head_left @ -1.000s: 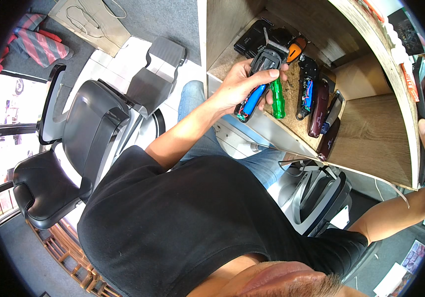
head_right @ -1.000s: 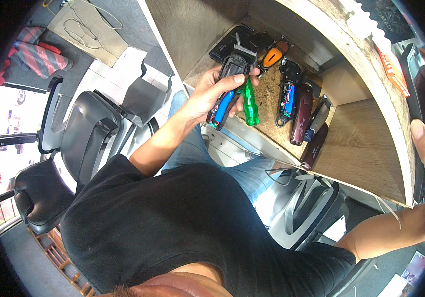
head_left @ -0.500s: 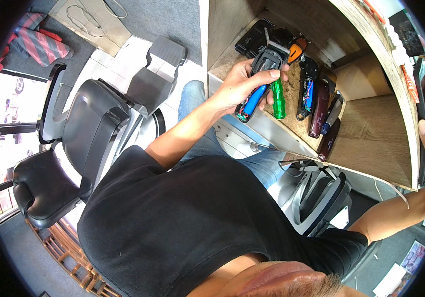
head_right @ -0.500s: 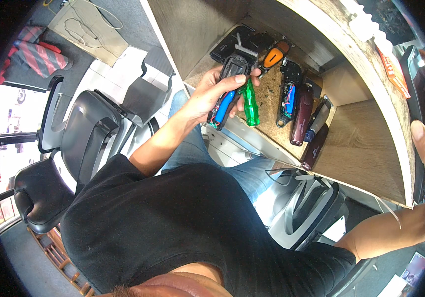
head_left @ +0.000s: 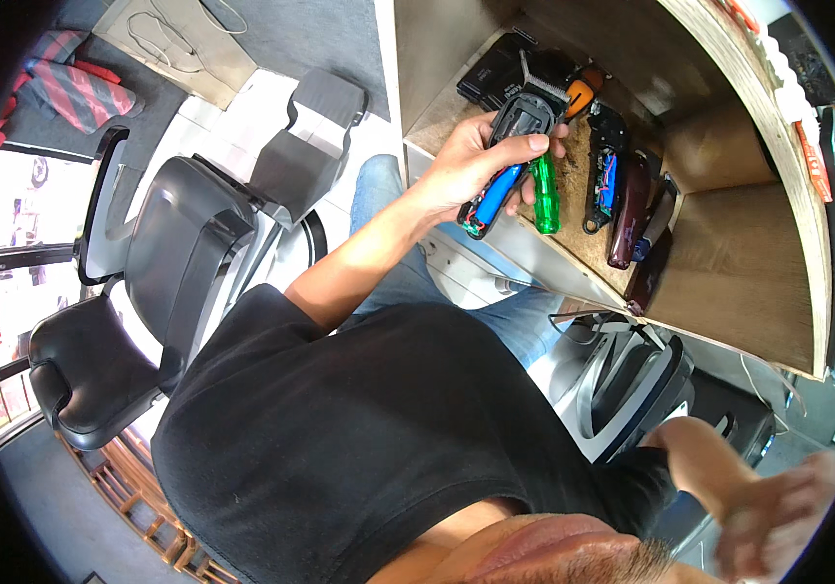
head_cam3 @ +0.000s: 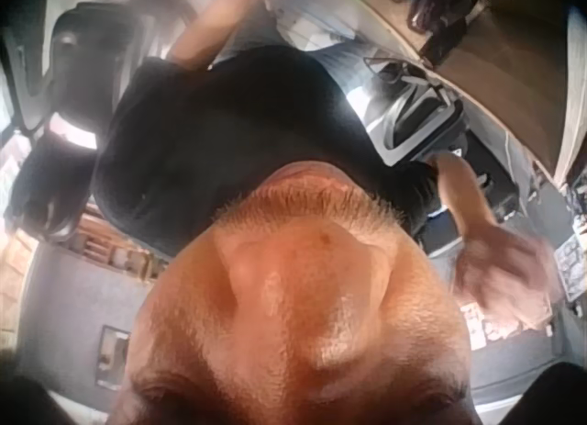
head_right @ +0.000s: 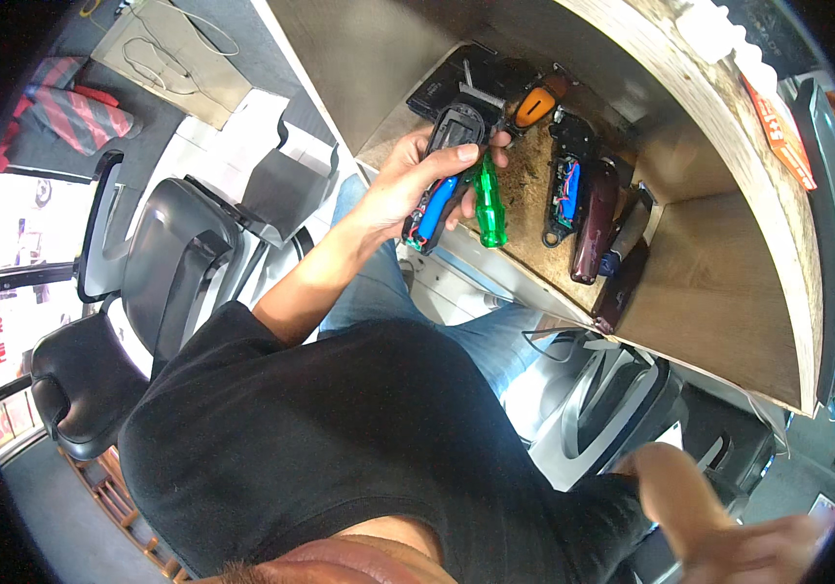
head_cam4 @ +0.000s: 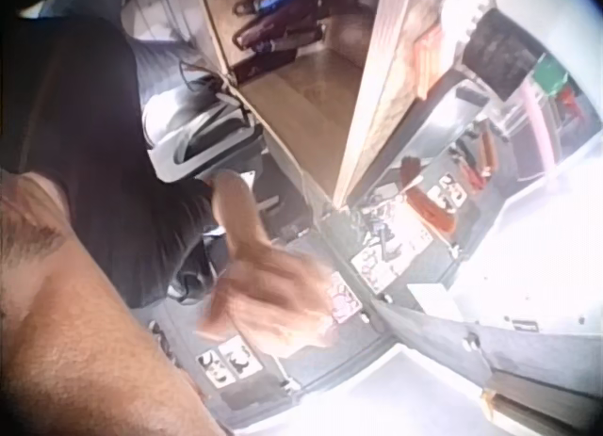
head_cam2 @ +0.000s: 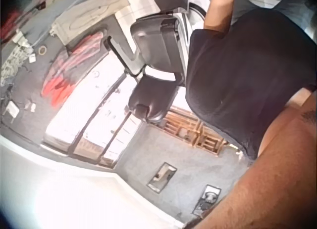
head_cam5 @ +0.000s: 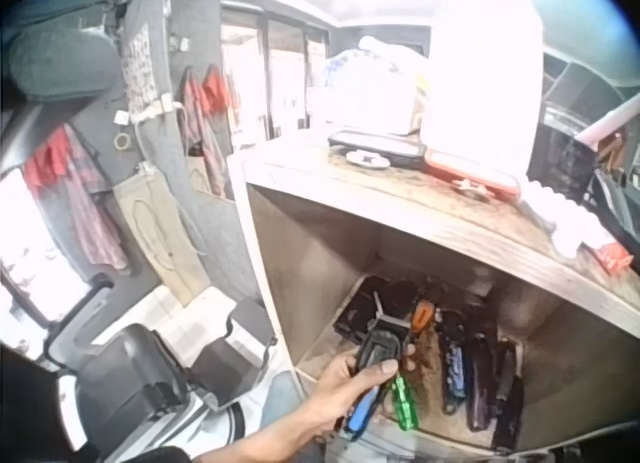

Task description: The person uses a screwdriver to tighten screws on the internal motor and casing of a pair of hair clippers.

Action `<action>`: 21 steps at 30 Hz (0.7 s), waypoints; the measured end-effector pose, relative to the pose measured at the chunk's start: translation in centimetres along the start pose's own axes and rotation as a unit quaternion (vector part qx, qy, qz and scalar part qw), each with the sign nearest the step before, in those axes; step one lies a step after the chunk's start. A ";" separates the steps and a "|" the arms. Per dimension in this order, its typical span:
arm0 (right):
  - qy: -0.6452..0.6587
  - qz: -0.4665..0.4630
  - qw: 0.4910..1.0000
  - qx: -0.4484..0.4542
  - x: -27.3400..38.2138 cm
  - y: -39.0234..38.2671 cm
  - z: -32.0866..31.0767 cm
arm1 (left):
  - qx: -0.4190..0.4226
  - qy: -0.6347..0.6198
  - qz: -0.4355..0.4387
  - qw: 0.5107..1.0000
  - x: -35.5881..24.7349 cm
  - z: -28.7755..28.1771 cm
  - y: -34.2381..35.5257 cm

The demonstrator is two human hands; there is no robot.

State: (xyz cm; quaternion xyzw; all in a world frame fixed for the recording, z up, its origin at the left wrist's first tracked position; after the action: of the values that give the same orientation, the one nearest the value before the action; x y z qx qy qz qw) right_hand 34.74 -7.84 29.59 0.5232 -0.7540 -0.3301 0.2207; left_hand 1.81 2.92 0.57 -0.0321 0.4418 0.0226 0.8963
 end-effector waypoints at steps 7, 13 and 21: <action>0.133 0.351 0.926 -0.048 -0.9 -5.3 20.8 | 0.062 0.068 -0.014 0.996 0.3 1.2 -0.1; 0.325 0.478 0.814 -0.056 -2.4 -7.0 28.9 | 0.059 0.076 -0.041 0.995 0.8 1.7 -1.1; 0.405 0.487 0.773 -0.039 -2.6 -7.3 30.3 | 0.059 0.085 -0.020 0.994 0.7 2.2 -1.2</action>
State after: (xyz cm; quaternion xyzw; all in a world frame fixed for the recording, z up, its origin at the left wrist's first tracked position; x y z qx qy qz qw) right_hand 19.78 0.95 3.54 0.1627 -0.7355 0.0343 0.6568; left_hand 4.03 1.94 1.35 0.0106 0.5159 -0.0241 0.8563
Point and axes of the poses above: each hand's wrist, its own y-axis towards the middle knuckle, its own z-axis out of the palm, x = y × z, the point moved 5 cm from there along y, towards the middle knuckle, and after that the axes turned 8 degrees about -x, right-handed, at the moved point
